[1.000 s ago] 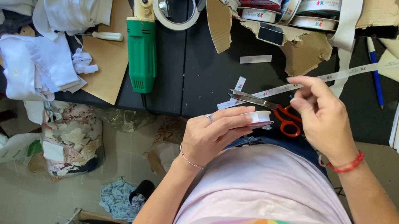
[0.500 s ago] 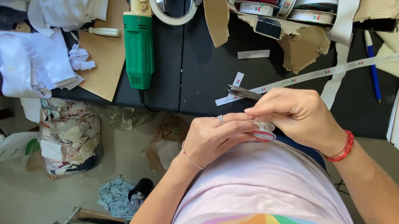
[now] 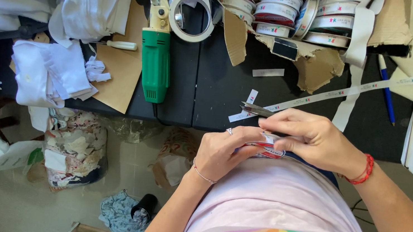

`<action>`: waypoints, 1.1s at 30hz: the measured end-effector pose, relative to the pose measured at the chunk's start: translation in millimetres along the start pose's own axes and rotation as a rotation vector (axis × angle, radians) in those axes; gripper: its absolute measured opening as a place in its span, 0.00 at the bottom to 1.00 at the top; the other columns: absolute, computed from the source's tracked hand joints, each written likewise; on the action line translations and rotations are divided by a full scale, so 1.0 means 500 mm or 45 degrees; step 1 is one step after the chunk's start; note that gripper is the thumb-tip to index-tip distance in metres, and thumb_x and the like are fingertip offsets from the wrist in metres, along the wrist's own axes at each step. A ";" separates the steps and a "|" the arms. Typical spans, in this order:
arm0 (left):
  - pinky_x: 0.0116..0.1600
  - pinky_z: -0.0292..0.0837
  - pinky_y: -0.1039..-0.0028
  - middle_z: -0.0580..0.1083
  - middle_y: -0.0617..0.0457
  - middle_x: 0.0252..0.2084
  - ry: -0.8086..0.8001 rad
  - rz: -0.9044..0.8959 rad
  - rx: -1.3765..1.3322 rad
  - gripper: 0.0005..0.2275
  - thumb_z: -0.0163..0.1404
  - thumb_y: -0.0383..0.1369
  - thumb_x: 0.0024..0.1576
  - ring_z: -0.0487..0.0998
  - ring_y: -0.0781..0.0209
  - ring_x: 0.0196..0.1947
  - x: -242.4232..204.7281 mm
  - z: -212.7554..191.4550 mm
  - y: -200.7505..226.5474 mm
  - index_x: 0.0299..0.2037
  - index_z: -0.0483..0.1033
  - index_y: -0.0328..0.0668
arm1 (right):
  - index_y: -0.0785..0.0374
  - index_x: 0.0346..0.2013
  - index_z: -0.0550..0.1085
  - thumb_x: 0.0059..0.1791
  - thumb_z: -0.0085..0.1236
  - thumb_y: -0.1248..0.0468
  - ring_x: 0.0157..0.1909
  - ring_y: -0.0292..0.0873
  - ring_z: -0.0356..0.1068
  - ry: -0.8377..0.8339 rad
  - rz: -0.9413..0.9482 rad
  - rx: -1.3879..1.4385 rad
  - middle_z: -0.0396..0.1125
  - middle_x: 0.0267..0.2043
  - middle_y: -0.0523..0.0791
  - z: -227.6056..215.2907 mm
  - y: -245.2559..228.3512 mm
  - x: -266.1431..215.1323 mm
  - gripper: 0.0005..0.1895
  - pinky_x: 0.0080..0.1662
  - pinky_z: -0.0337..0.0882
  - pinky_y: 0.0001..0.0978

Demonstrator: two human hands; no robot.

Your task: The person writes in a notebook with a blue pen, then picks up a roll of rubber bands from a cardboard box. They unroll a length of the rubber band and use scissors to cut it into small pieces, repeating this process several times.

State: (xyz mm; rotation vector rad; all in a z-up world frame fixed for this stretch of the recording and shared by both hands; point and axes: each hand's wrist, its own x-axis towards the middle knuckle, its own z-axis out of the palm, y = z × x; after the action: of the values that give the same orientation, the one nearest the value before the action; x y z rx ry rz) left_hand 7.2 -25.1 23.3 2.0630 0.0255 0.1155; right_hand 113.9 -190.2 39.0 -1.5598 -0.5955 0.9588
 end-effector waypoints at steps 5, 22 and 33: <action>0.31 0.70 0.81 0.74 0.66 0.27 0.270 0.011 0.032 0.16 0.56 0.39 0.42 0.75 0.64 0.22 0.031 -0.024 0.016 0.39 0.65 0.53 | 0.61 0.43 0.71 0.36 0.56 0.70 0.34 0.37 0.71 0.111 -0.115 -0.241 0.68 0.31 0.45 -0.013 -0.077 0.026 0.19 0.35 0.72 0.24; 0.47 0.69 0.74 0.69 0.45 0.42 0.611 -0.069 -0.299 0.12 0.44 0.24 0.53 0.75 0.57 0.38 0.017 -0.054 -0.017 0.46 0.59 0.39 | 0.70 0.27 0.65 0.43 0.55 0.79 0.36 0.47 0.64 0.475 -0.850 -1.075 0.62 0.33 0.52 -0.096 -0.017 0.306 0.08 0.38 0.65 0.32; 0.46 0.71 0.75 0.69 0.45 0.42 0.558 -0.034 -0.276 0.11 0.44 0.23 0.53 0.74 0.57 0.38 0.023 -0.066 -0.020 0.45 0.60 0.39 | 0.71 0.30 0.68 0.39 0.56 0.77 0.37 0.47 0.65 0.366 -0.769 -1.048 0.65 0.35 0.52 -0.124 -0.024 0.319 0.08 0.39 0.66 0.32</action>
State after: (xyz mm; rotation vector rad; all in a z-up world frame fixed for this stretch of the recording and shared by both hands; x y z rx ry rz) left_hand 16.1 9.6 30.9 1.7862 0.2974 0.5288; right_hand 252.7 -93.4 10.9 -1.9896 -1.2554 -0.0068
